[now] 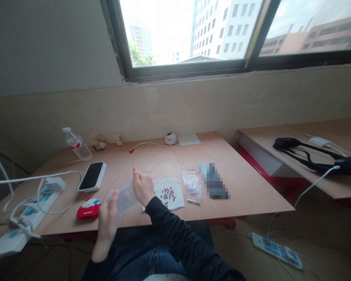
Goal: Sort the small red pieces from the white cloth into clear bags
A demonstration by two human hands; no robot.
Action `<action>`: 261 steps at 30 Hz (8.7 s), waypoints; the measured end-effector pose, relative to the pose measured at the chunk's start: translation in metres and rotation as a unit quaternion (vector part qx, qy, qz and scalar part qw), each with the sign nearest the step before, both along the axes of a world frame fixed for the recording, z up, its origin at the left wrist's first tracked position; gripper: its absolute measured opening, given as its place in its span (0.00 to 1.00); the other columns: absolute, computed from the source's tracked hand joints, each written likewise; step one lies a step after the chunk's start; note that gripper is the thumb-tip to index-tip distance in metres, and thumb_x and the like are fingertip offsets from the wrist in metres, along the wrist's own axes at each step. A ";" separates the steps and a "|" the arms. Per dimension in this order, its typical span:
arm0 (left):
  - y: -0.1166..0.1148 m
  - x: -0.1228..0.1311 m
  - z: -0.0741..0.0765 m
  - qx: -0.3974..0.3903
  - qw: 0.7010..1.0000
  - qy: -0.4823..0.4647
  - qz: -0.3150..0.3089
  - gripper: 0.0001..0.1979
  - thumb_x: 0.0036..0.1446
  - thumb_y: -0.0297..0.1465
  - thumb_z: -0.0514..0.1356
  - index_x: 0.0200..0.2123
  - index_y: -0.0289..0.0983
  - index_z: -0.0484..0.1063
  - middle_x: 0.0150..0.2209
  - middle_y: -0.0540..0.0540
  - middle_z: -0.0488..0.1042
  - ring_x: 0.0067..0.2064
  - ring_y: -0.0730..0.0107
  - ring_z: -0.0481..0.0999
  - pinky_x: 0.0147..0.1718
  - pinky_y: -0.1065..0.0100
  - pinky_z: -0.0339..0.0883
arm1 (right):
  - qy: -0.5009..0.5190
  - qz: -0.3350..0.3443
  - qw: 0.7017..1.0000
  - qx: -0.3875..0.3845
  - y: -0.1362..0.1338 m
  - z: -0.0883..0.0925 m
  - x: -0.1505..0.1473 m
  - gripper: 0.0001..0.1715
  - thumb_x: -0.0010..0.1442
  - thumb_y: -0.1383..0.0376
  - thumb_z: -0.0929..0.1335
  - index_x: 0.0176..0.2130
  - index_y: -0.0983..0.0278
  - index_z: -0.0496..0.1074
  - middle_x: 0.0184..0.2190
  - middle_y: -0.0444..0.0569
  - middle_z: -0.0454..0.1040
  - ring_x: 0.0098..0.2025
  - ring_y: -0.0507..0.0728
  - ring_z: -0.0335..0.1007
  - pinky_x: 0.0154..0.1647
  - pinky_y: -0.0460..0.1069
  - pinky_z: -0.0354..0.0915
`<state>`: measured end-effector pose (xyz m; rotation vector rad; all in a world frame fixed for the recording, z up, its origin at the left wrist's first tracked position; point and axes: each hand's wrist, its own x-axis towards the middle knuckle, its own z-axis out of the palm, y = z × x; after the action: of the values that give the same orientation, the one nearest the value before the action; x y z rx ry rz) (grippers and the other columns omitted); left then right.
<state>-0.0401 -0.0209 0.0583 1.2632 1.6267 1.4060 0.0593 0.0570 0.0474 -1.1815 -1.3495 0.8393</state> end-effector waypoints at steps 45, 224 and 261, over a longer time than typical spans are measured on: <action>0.005 -0.048 -0.060 -0.041 0.998 -0.044 0.007 0.18 0.37 0.32 0.68 0.34 0.32 0.73 0.31 0.44 0.77 0.35 0.63 0.77 0.37 0.65 0.72 | 0.266 0.013 0.952 -0.149 -0.033 -0.069 -0.051 0.34 0.57 0.43 0.55 0.21 0.64 0.71 0.21 0.49 0.71 0.24 0.54 0.66 0.28 0.48 0.61; 0.043 0.077 0.068 0.053 0.912 0.149 -0.377 0.16 0.53 0.38 0.61 0.20 0.35 0.61 0.20 0.55 0.62 0.24 0.77 0.62 0.25 0.74 0.55 | 0.163 0.273 0.932 -0.174 -0.047 0.063 0.154 0.18 0.54 0.55 0.69 0.28 0.68 0.70 0.20 0.46 0.73 0.21 0.50 0.70 0.19 0.41 0.64; 0.041 0.080 0.050 -0.032 0.878 0.038 -0.476 0.17 0.57 0.40 0.54 0.22 0.35 0.65 0.21 0.52 0.66 0.25 0.75 0.64 0.26 0.72 0.57 | 0.165 0.316 0.915 -0.188 -0.047 0.046 0.149 0.13 0.57 0.62 0.63 0.29 0.69 0.71 0.21 0.47 0.71 0.22 0.50 0.67 0.16 0.41 0.59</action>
<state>0.0394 0.0201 0.1081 1.7371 0.8220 0.6699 0.2083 0.0098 0.0932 -0.8155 -1.3277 1.7455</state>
